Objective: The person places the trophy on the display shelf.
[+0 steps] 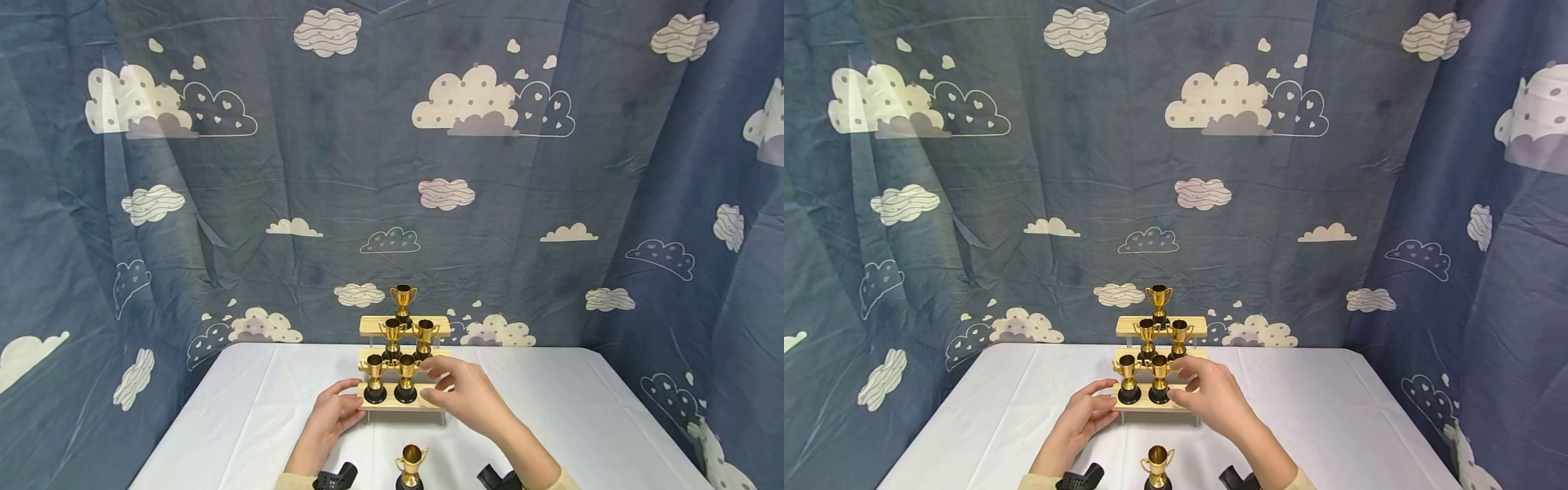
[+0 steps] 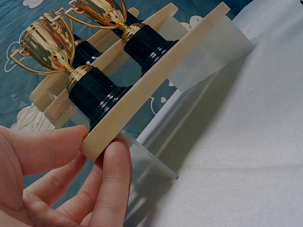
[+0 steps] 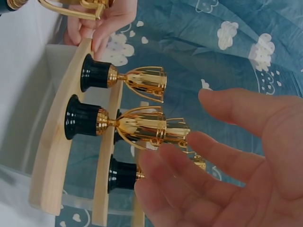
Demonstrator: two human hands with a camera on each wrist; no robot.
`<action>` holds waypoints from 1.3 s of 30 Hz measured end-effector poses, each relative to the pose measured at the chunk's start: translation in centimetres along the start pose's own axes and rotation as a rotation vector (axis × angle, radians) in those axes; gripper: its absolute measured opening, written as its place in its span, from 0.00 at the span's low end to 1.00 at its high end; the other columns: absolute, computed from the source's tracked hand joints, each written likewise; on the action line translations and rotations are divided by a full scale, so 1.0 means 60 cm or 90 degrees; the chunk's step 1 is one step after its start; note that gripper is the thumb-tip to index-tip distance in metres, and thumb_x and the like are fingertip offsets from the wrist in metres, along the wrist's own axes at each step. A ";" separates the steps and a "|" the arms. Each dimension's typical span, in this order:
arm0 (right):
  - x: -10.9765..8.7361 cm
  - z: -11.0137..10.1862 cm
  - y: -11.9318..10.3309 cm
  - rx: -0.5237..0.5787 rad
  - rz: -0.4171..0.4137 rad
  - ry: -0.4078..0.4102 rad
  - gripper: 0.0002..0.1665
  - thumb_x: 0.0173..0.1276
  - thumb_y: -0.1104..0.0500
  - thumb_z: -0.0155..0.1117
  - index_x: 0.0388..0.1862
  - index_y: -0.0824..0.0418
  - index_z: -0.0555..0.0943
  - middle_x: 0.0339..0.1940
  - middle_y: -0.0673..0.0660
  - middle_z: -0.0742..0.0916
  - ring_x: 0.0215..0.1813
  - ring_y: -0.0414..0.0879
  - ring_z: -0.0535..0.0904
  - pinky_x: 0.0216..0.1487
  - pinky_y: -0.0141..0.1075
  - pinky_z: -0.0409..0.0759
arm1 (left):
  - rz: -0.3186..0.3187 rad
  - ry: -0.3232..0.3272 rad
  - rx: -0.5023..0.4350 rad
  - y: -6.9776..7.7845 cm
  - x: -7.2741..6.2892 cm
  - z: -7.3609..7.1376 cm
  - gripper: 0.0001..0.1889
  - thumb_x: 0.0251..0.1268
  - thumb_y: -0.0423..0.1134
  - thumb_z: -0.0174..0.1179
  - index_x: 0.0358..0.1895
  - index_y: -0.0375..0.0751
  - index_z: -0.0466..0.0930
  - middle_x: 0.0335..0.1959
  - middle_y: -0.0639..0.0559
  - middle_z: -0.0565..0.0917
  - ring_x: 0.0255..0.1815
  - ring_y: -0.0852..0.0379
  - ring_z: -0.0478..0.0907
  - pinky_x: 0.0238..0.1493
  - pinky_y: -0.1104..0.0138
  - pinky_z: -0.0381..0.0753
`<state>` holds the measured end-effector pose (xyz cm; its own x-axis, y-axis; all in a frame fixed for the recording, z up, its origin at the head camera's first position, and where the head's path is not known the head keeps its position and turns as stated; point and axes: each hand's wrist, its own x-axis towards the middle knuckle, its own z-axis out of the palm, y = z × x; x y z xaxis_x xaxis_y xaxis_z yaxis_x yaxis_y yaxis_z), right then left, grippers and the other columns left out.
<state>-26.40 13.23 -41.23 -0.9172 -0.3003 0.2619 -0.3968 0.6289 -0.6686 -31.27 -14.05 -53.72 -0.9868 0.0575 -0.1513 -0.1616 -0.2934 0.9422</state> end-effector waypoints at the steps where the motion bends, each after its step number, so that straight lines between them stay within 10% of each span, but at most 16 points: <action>1: -0.001 0.000 0.001 0.008 -0.001 -0.007 0.21 0.62 0.54 0.75 0.54 0.50 0.83 0.43 0.47 0.86 0.39 0.41 0.84 0.38 0.39 0.83 | 0.000 0.000 0.000 0.000 0.000 0.000 0.27 0.60 0.23 0.60 0.65 0.29 0.72 0.36 0.44 0.82 0.32 0.56 0.83 0.43 0.61 0.86; 39: -0.069 0.032 0.032 0.164 -0.038 -0.193 0.18 0.66 0.50 0.71 0.54 0.50 0.83 0.42 0.49 0.86 0.41 0.45 0.85 0.44 0.37 0.84 | -0.011 -0.001 0.000 0.001 0.000 0.000 0.28 0.60 0.25 0.62 0.66 0.30 0.72 0.36 0.44 0.81 0.32 0.56 0.83 0.43 0.60 0.86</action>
<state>-23.32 14.29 -44.95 -0.8254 -0.5529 0.1144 -0.3920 0.4154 -0.8208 -31.28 -14.10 -53.67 -0.9839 0.0643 -0.1667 -0.1783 -0.2920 0.9396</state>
